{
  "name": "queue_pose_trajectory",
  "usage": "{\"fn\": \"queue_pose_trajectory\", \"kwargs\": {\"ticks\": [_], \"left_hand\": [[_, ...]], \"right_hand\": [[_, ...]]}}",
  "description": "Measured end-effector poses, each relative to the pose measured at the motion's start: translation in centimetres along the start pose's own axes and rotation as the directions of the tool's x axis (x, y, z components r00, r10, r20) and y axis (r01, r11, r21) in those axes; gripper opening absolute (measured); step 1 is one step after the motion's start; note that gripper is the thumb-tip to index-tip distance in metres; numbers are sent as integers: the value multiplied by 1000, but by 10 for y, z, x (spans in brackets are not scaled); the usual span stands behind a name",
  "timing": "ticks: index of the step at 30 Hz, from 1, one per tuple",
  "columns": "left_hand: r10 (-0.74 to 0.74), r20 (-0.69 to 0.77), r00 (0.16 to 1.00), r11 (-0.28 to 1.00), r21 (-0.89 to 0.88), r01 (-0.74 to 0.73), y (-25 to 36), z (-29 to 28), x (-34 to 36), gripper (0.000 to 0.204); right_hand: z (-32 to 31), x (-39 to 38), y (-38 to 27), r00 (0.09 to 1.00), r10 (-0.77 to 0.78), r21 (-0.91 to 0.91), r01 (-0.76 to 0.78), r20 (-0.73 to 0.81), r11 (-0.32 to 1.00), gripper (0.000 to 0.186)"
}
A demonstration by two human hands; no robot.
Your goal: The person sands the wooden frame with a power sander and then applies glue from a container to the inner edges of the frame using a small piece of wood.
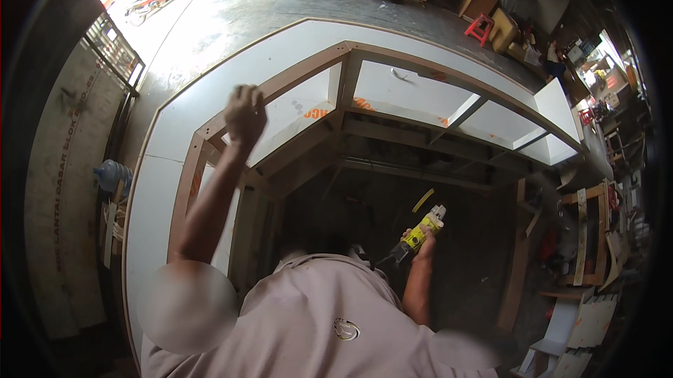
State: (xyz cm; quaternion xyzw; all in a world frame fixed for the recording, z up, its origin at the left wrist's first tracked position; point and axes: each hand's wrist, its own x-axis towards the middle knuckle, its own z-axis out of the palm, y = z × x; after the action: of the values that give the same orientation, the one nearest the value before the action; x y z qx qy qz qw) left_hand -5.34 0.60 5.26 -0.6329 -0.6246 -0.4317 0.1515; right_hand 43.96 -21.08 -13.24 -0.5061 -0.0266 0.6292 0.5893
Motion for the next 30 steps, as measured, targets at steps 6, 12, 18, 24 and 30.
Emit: {"fn": "queue_pose_trajectory", "kwargs": {"ticks": [6, 12, 18, 24, 30], "left_hand": [[-292, 438, 850, 925, -96, 367, 33, 54, -105, 21], [-322, 557, 765, 944, 125, 306, 15, 105, -163, 29], [-234, 686, 689, 965, 252, 76, 12, 166, -142, 48], [-95, 701, 707, 946, 286, -156, -50, 282, -117, 76], [-74, 668, 740, 983, 173, -57, -78, 356, -89, 83]], "right_hand": [[-6, 41, -15, 1000, 22, 20, -22, -13, 1000, 36], [-32, 40, -49, 993, 100, 8, -100, -54, 995, 36], [-70, 30, -60, 976, 127, -4, -129, -177, 992, 38], [-74, 28, -19, 936, 196, 68, -184, -293, 981, 36], [-55, 24, -3, 870, 217, 144, -169, -443, 975, 36]]}}
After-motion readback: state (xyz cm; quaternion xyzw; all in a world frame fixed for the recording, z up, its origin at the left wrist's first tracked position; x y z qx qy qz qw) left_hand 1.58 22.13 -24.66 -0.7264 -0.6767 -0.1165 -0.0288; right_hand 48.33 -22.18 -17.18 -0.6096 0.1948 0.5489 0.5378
